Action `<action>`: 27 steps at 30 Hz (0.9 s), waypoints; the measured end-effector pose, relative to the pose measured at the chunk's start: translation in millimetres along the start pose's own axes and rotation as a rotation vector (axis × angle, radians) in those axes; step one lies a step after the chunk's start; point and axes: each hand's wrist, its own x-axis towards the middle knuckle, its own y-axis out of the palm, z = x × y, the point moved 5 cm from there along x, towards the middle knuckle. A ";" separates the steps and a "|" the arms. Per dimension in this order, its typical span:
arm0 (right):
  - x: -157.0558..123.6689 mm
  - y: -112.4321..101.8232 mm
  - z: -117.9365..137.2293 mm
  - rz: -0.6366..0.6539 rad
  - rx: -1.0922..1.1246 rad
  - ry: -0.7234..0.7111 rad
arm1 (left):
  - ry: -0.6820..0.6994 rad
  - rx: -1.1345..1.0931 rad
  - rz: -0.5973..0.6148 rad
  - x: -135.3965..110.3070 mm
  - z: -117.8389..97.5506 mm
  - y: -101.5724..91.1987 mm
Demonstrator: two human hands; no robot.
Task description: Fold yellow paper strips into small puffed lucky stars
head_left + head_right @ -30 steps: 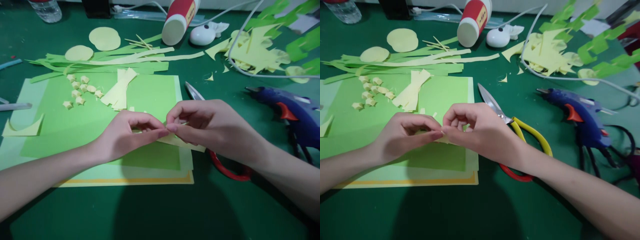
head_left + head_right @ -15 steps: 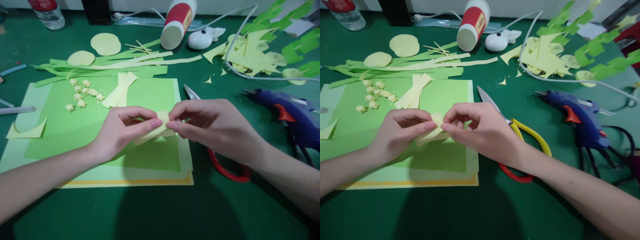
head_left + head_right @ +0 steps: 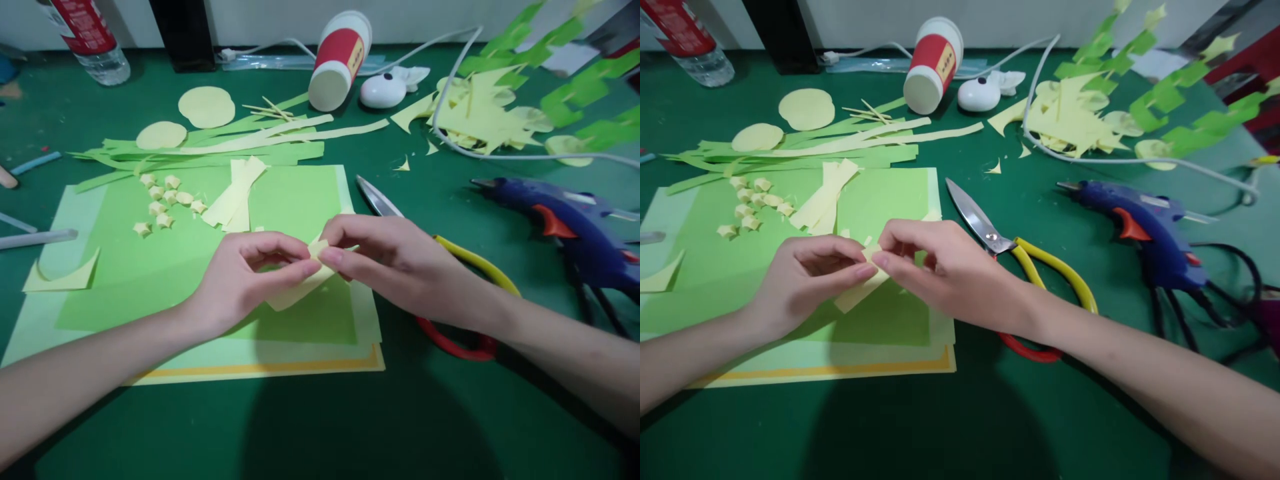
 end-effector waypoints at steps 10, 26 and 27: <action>-0.4 0.3 -1.8 0.064 0.053 0.038 | 0.091 0.143 0.164 -3.4 -3.6 6.7; -1.6 8.8 -5.3 0.096 0.254 0.142 | 0.129 0.049 0.113 -4.2 -2.9 4.4; -1.8 8.8 -6.0 0.109 0.298 0.160 | 0.120 0.072 0.126 -4.8 -2.9 5.1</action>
